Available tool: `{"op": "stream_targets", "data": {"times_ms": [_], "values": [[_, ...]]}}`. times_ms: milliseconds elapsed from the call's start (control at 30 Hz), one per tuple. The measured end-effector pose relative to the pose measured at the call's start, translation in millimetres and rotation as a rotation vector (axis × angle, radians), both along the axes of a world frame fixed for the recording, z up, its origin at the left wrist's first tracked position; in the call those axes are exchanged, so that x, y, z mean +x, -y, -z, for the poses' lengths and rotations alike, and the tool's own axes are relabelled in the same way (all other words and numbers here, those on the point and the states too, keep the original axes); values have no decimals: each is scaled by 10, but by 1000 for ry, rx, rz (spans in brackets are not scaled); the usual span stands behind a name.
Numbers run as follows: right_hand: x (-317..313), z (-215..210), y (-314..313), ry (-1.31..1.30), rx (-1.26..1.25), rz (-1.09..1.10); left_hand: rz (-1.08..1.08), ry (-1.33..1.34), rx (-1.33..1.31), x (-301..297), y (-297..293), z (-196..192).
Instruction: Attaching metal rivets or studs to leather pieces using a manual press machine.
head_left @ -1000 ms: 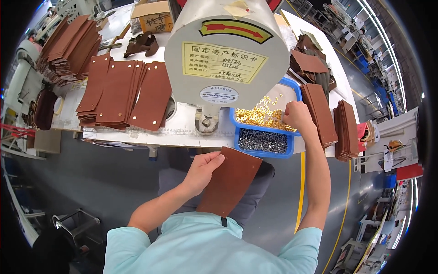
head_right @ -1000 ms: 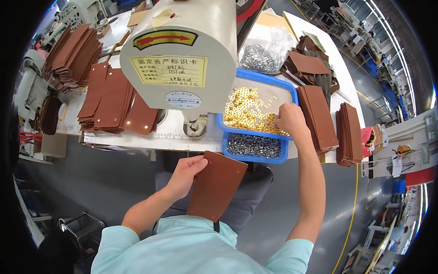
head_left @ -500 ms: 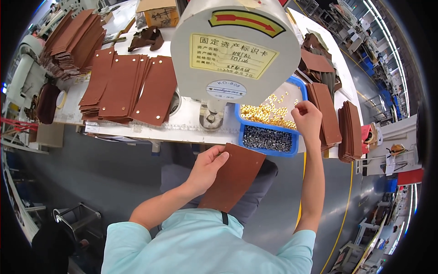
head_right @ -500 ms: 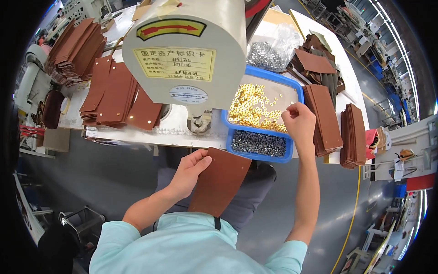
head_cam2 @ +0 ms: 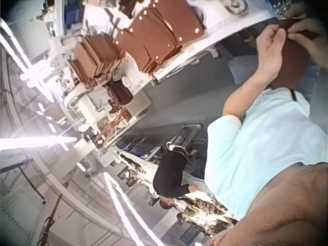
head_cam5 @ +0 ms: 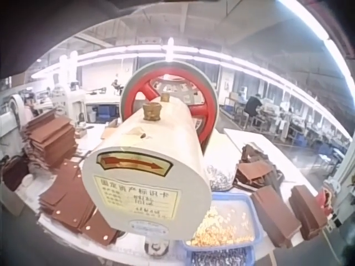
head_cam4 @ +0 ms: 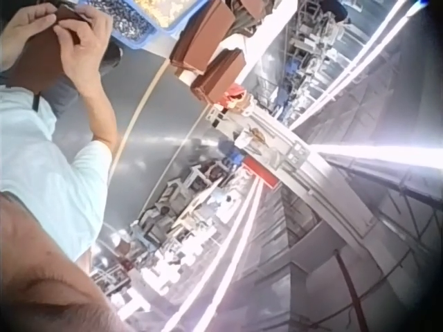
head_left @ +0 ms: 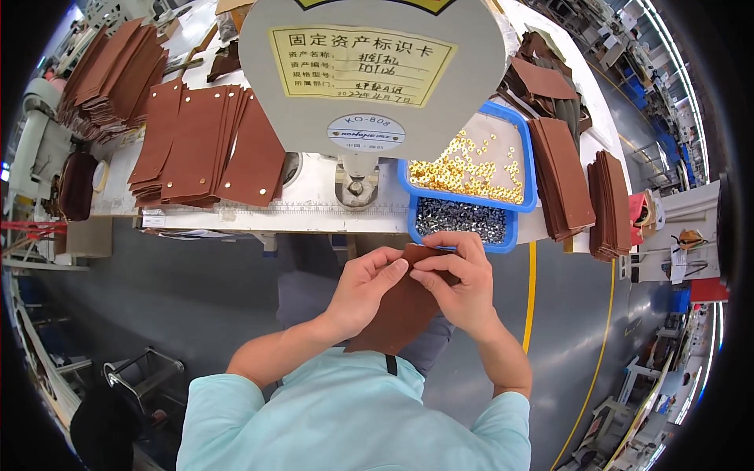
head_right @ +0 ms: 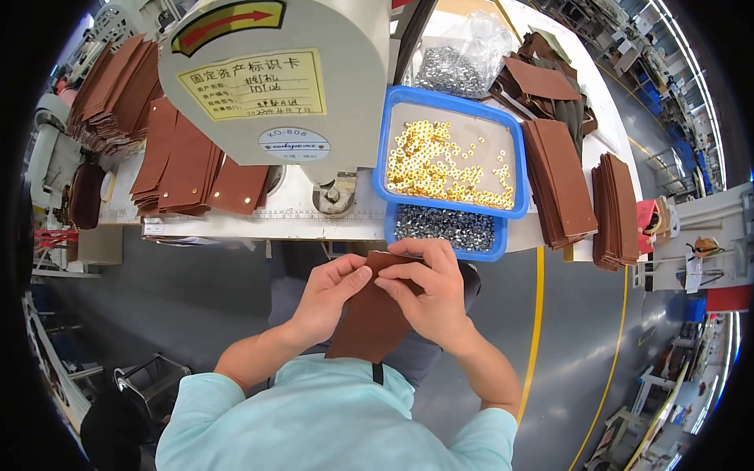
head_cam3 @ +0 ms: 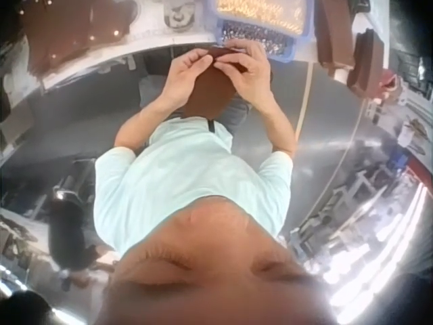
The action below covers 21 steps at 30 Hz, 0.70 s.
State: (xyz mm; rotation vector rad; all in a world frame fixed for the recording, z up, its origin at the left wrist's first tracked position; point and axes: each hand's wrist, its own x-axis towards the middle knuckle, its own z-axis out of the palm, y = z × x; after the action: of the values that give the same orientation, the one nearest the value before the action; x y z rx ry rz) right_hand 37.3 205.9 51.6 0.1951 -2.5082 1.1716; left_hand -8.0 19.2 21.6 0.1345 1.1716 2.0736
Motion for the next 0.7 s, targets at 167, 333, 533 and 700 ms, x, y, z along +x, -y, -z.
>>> {"op": "stream_targets", "data": {"times_ms": [167,333,533,700], "values": [[22,58,-3,67,-61,12,11,-58,-36,16,37,7],[38,57,2,26,-3,-14,20,-53,-26,27,68,-16],[62,66,-18,163,-168,-11,38,-209,-122,61,87,11],[91,-10,34,390,-579,71,45,-575,-314,128,136,-20]]}}
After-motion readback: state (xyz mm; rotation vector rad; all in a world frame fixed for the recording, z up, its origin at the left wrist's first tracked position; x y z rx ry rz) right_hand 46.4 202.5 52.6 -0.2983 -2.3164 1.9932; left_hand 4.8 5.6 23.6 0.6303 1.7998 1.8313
